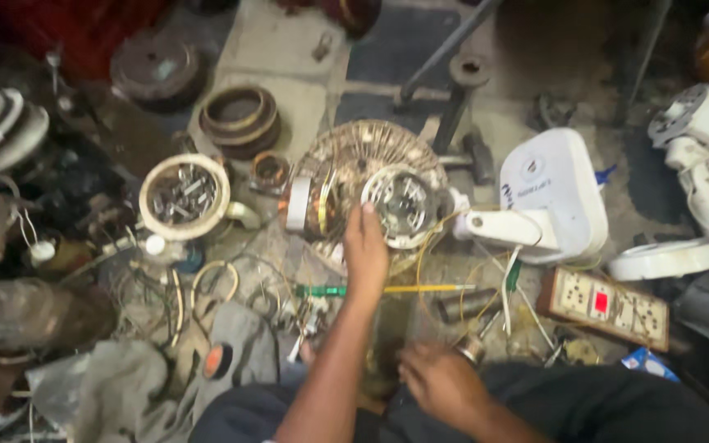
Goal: The person applies lubricant to the central bearing of a disassembled electric motor rotor, then uses a screwdriver to remove screws from a white plastic housing. The person removes the housing and continues to manipulate the rotor and stator components.
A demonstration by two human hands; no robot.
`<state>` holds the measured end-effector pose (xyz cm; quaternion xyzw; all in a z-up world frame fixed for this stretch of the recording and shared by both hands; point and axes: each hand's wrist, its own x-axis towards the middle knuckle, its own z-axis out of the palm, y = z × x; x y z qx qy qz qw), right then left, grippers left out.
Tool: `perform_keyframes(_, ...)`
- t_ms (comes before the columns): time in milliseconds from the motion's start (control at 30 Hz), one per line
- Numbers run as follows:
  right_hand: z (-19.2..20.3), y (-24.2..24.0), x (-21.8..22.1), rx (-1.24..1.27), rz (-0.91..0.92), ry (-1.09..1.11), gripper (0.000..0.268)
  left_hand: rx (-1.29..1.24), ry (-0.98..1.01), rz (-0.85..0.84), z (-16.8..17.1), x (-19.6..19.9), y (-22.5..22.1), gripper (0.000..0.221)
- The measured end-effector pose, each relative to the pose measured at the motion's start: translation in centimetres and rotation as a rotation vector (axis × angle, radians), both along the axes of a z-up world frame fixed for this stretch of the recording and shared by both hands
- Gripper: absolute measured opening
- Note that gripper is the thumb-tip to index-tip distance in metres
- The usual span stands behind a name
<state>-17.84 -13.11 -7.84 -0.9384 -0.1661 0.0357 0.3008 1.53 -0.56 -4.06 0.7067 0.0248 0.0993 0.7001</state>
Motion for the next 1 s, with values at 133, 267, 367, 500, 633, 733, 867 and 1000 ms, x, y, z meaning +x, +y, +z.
perform_keyframes(133, -0.5, -0.1, -0.2, -0.004, 0.071, 0.085, 0.020, 0.044, 0.047, 0.010, 1.4, -1.0, 0.3, 0.040)
perform_keyframes(267, -1.5, -0.6, 0.2, -0.126, -0.073, 0.162, 0.023, 0.021, -0.044, -0.052, 2.5, -3.6, 1.6, 0.041)
perform_keyframes(367, -1.6, -0.9, 0.2, -0.169, -0.101, 0.233, 0.031, 0.126, 0.014, -0.045, 2.8, -6.9, 2.8, 0.037)
perform_keyframes(500, -1.1, -0.5, -0.1, -0.087, -0.044, 0.257, 0.027, 0.749, 0.176, -0.208, 2.6, -10.8, 5.6, 0.019)
perform_keyframes(633, 0.4, -0.7, -0.5, 0.046, -0.048, 0.085, 0.021, 1.084, 0.121, -0.304, 1.3, -12.1, 6.2, 0.015)
perform_keyframes(733, 1.4, -1.5, -0.4, 0.137, -0.139, 0.160, 0.026, 1.069, 0.215, -0.263, -0.3, -11.7, 4.9, 0.019)
perform_keyframes(867, 1.6, -2.0, -0.3, 0.025, -0.105, 0.182, 0.020, 1.048, 0.166, -0.266, -3.0, -11.5, 4.0, 0.029)
perform_keyframes(1000, 0.3, -0.9, -0.6, -0.045, -0.001, 0.274, 0.022, 1.269, 0.148, -0.335, -6.6, -11.8, 4.8, 0.021)
